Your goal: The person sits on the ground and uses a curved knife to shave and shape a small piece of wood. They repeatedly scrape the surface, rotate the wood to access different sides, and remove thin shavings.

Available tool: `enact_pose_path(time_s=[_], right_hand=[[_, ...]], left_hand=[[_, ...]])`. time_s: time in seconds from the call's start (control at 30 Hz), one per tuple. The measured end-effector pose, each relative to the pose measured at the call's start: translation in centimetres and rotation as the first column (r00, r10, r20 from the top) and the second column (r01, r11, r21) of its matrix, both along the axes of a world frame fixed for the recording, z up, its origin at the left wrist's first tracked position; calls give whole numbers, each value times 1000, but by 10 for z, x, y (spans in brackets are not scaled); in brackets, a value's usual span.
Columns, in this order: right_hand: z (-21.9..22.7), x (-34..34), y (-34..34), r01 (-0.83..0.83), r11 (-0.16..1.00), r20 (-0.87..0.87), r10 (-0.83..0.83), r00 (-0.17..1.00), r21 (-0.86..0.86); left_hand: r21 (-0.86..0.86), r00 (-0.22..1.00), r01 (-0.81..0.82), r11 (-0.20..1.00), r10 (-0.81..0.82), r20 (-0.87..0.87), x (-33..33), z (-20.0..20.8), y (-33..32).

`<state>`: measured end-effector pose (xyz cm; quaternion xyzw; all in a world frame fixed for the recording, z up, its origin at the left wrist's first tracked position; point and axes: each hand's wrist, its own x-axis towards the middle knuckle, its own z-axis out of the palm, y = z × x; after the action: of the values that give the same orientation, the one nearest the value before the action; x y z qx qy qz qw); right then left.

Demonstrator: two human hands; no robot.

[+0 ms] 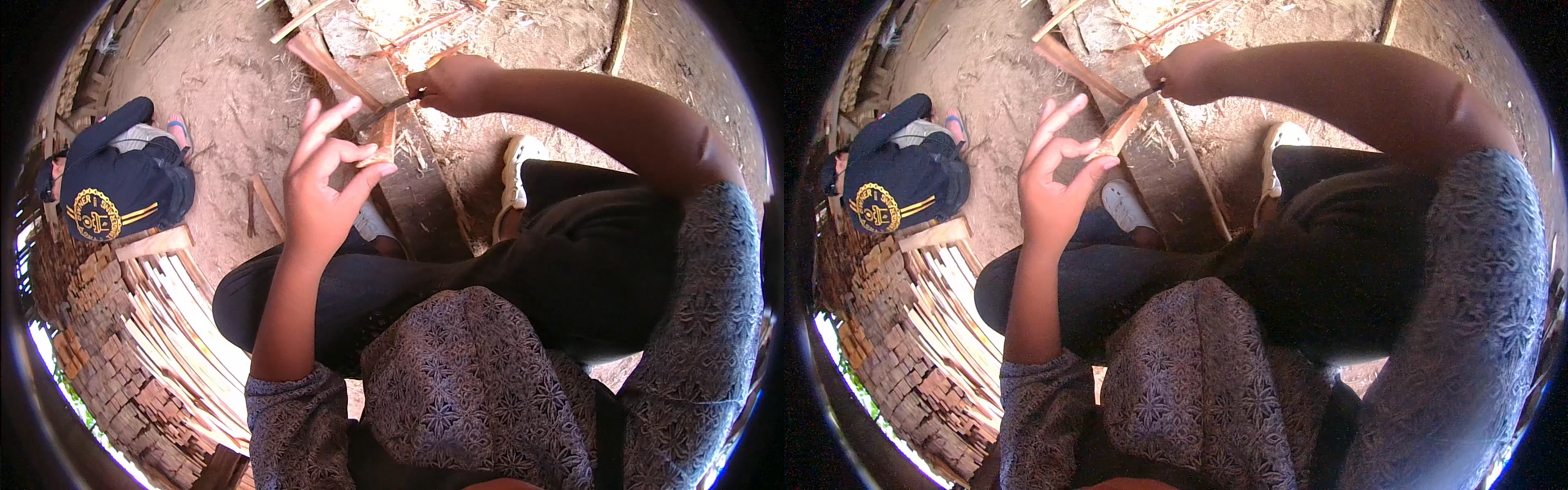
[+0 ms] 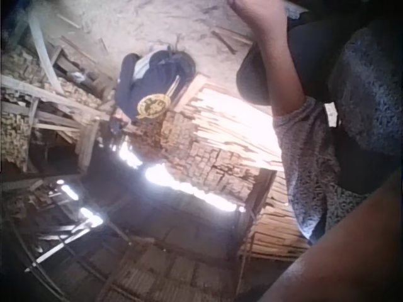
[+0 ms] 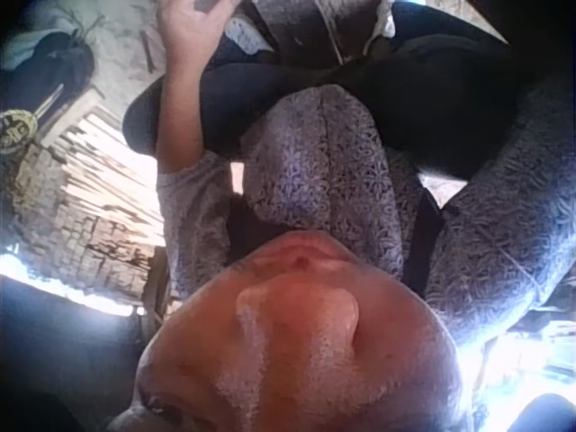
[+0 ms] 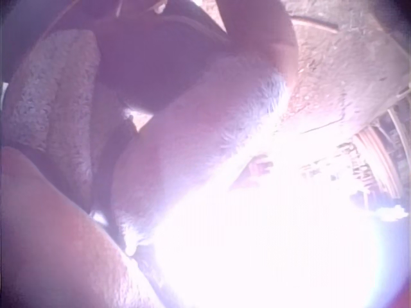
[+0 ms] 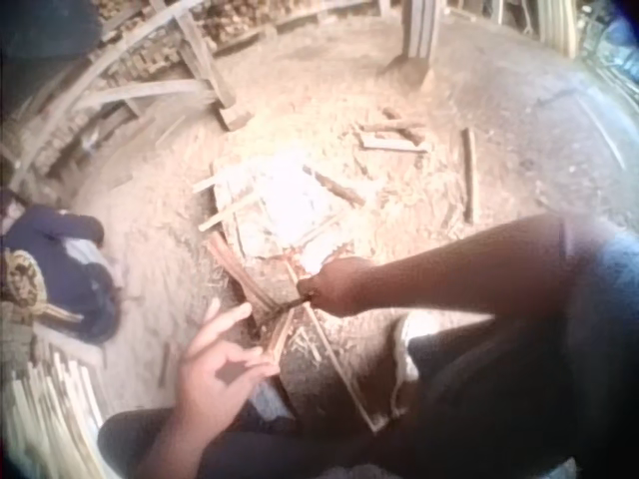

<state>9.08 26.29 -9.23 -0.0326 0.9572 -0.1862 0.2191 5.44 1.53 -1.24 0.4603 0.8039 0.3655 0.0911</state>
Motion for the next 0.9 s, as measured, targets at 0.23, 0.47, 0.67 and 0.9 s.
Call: enact_pose_path(time_s=[0.23,0.47,0.67,0.9], right_hand=[[11,1,15,-20,984,78,34,996,-176],[2,-15,1,-77,991,81,68,994,105],[12,-23,-2,-120,972,54,111,992,201],[6,-15,-15,-19,983,38,12,999,184]], left_hand=[[-3,995,95,995,-95,39,10,-6,-2],[24,987,160,987,-159,-17,9,-2,10],[81,993,115,990,-117,11,7,-7,13],[125,982,-83,989,60,179,-4,-6,4]])
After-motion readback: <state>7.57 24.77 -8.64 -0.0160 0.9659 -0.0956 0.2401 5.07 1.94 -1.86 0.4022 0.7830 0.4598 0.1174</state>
